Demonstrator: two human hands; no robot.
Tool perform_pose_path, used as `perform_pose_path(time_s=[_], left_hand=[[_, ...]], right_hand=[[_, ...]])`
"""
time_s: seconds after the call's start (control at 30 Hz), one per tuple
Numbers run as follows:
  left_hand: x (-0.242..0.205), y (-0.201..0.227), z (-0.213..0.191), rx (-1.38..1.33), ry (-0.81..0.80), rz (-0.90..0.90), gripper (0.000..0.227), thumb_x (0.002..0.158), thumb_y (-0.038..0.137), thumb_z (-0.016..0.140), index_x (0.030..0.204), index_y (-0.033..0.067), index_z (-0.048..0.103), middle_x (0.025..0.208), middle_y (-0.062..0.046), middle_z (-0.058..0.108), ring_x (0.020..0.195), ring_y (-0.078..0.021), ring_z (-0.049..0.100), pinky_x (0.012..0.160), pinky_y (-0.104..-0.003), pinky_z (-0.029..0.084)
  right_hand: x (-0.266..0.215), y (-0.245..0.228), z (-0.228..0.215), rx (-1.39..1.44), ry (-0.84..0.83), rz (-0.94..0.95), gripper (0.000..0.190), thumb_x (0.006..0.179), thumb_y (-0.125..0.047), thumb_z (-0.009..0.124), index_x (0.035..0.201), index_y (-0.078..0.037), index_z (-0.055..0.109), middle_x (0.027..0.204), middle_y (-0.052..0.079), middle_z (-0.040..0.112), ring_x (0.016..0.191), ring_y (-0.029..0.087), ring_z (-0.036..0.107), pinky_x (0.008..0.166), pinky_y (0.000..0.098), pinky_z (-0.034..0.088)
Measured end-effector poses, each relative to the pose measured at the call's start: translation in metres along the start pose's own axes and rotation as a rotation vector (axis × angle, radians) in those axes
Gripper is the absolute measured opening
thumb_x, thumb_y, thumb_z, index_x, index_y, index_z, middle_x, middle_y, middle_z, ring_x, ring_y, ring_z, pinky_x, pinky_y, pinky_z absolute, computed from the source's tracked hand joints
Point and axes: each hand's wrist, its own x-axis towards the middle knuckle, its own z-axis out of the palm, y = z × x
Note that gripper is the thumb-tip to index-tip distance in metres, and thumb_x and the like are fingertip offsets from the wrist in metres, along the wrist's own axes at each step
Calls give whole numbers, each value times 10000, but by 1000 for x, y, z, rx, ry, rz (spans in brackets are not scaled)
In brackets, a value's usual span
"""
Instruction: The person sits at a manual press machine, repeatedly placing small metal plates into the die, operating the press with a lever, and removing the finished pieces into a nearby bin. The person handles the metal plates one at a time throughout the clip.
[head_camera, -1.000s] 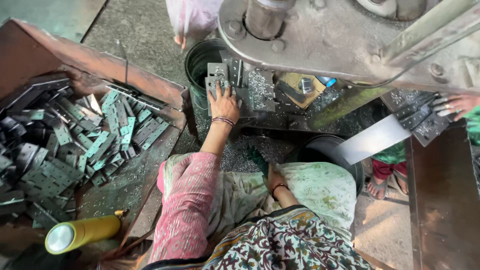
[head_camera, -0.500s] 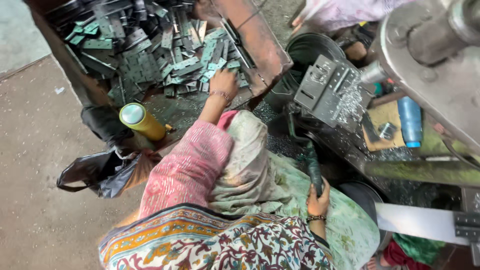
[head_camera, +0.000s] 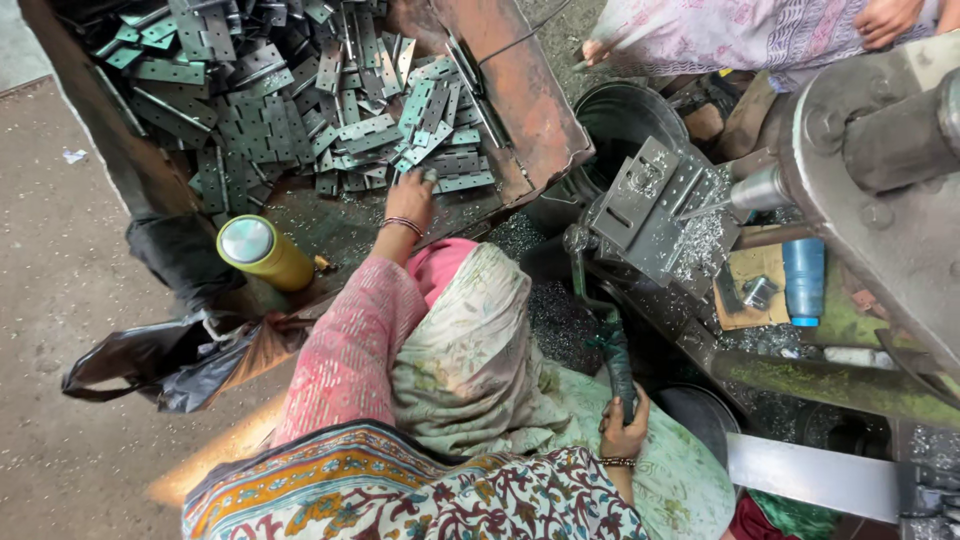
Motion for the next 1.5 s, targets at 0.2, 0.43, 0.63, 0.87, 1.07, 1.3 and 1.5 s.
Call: perform_pose_path(time_s=[0.2,0.43,0.63,0.87,1.07,1.3,1.5], left_hand=[[44,55,35,150,-104,177,261,912,142,571,1134,111,706,1338,-150,582,1216,-317,557,907,-460,523],[61,58,35,164,-123,237,214,901,85,594,1092,91,691,1215,-156,588,1123,-345,576,880,-439,549],[73,57,13,-132,68,24,332,818,-22,646,1133,65,705,1087,-196,670,996,-389,652,845,-464,565],[89,117,-76,-888,-232,-150,608,698,29,839,1284,63,681,1009,-95,761,875,-202,704,805,-359,573],[88,235,-95,-1059,-519,-63,636,751,12,794,1366,65,643,1073,-72,757,911,-178,680,788,-341,527],[49,346,-65,-548,-383,163,473,860,122,771,1316,44,675,1249,-215,722,1161,-330,707,1015,-366,552],[6,364,-93,34,-350,537,420,1011,389,602,1292,86,680,1576,-131,454,1467,-343,363,1149,-520,394]], right_hand=[[2,-2,0,-16,14,-45,438,995,-258,608,1386,-81,522,744,-3,588,549,59,505,478,222,413],[-1,-6,1,-71,33,1,428,990,-267,614,1366,-73,546,731,-2,592,553,60,498,491,233,405],[0,-6,4,-71,48,-65,419,986,-235,618,1368,-71,565,742,3,595,575,68,517,510,246,423],[-3,-13,4,-266,82,-1,440,955,-278,634,1373,-147,590,766,62,679,629,134,629,604,305,515],[-1,-13,1,-296,100,-119,460,939,-312,674,1351,-131,578,946,135,735,809,247,723,748,381,562],[-5,-20,5,-267,80,-15,484,913,-286,694,1356,-143,562,970,178,749,861,293,762,768,396,576],[-5,-17,5,-256,88,-104,471,918,-243,702,1350,-118,560,1002,191,743,890,308,756,781,399,574]])
